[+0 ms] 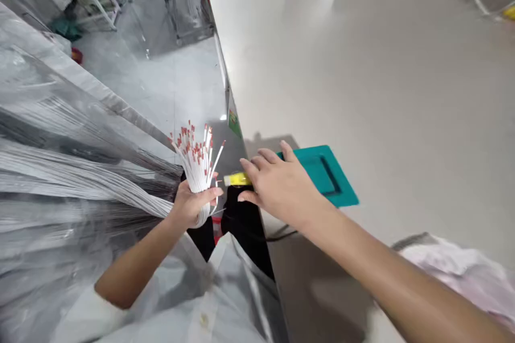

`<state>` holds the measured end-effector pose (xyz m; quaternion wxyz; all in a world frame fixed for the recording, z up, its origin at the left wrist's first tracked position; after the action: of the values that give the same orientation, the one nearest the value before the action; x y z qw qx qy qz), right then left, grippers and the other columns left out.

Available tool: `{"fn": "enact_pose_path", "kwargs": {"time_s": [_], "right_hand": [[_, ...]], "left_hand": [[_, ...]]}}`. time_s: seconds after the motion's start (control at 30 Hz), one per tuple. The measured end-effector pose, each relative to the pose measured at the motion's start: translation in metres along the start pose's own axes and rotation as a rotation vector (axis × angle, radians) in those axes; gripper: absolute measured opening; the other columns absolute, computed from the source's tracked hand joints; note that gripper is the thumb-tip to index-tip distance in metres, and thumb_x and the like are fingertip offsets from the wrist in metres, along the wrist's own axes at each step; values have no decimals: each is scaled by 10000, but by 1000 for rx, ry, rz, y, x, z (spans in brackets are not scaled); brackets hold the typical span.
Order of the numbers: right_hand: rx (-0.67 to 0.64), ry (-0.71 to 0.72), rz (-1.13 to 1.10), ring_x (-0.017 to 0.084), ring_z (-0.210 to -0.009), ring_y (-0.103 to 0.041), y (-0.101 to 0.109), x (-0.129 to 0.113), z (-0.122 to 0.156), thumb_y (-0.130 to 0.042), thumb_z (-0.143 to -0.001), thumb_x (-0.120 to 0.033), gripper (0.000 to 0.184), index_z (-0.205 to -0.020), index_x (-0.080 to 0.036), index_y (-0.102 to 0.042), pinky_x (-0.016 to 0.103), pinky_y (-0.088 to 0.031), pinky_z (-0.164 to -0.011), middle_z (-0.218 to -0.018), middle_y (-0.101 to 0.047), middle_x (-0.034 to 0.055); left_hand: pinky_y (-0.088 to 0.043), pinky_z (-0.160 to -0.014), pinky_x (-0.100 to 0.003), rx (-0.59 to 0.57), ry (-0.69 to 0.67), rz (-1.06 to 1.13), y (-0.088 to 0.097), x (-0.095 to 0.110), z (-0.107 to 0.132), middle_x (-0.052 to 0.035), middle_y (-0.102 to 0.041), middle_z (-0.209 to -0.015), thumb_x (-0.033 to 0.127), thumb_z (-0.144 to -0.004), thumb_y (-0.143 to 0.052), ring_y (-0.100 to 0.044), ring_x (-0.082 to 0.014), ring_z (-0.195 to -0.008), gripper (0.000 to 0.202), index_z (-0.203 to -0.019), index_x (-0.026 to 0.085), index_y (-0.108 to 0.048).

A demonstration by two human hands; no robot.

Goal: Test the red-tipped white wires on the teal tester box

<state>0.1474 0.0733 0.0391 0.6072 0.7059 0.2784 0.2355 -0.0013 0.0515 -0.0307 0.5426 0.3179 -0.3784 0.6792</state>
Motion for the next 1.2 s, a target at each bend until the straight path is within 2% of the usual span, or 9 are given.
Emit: {"fn": "enact_pose_path", "kwargs": {"time_s": [0.13, 0.2, 0.27, 0.37, 0.47, 0.67, 0.8, 1.0, 1.2], "right_hand": [[335, -69, -234, 243, -900, -639, 30, -18, 9, -561, -837, -339, 315, -1030, -106, -648, 394, -518, -797, -966, -687, 135], [413, -164, -479, 179, -832, -647, 30, -25, 12, -536, -851, -215, 189, -966, -149, -671, 291, -536, -718, -914, -694, 99], [377, -308, -776, 172, -810, -643, 17, -31, 12, -550, -842, -225, 171, -936, -174, -683, 294, -540, -704, -878, -689, 81], [236, -520, -1280, 111, -541, -575, -17, -41, 11, -593, -812, -325, 216, -955, -198, -692, 259, -506, -497, -751, -649, 34], [164, -582, -1685, 50, -408, -454, -40, -53, 8, -646, -762, -369, 225, -918, -219, -710, 211, -401, -372, -714, -603, 2], [270, -681, -1991, 43, -432, -423, -52, -64, 5, -691, -727, -325, 128, -730, -198, -712, 196, -378, -433, -543, -519, -35], [212, -730, -1991, 48, -424, -396, -50, -69, 7, -687, -723, -361, 178, -717, -183, -685, 188, -347, -404, -518, -494, -38], [436, -736, -1396, 64, -507, -474, -28, -45, 20, -604, -800, -334, 229, -989, -227, -676, 234, -423, -470, -885, -612, 31], [416, -607, -1373, 142, -706, -594, -20, -45, 0, -598, -802, -320, 168, -878, -213, -702, 292, -494, -659, -807, -656, 32]], "left_hand": [[-396, -448, -204, -24, -24, 26, 11, 2, 7, 38, -582, -581, 197, -559, -756, -484, -56, -436, 393, -934, 131, -661], [-396, -458, -209, -80, -37, 44, 13, 8, 12, 26, -598, -581, 211, -575, -757, -492, -63, -446, 422, -977, 131, -652], [-406, -478, -223, -155, -57, 63, 13, 17, 19, -1, -629, -596, 231, -604, -746, -510, -77, -460, 454, -1030, 120, -634], [-409, -472, -234, -229, -60, 78, 13, 25, 27, -12, -643, -598, 228, -594, -751, -518, -90, -449, 490, -1052, 113, -619], [-400, -453, -228, -293, -24, 65, 11, 24, 32, -1, -622, -563, 220, -574, -761, -513, -92, -435, 475, -1020, 113, -634], [-353, -415, -206, -323, -18, 19, 13, 11, 35, 22, -574, -517, 187, -573, -753, -464, -72, -406, 360, -914, 124, -656], [-361, -420, -211, -305, -44, 5, 17, 7, 35, 11, -567, -510, 192, -602, -738, -460, -75, -421, 274, -854, 112, -664], [-415, -455, -225, -67, -84, 8, 32, 7, 28, -55, -662, -812, 274, -623, -738, -492, -54, -453, 294, -863, 120, -667], [-406, -441, -220, -211, -82, -103, 16, 12, 34, 29, -529, -510, 264, -629, -725, -487, -81, -436, 226, -754, 116, -608]]}}
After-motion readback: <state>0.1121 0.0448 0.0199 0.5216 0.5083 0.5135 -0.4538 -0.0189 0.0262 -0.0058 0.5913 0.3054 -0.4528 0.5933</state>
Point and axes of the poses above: each hand's wrist, its own z-axis away from the middle knuckle, its own y-axis out of the back of the hand, x = y × z, the point moved 6 cm from there along -z, towards the middle knuckle
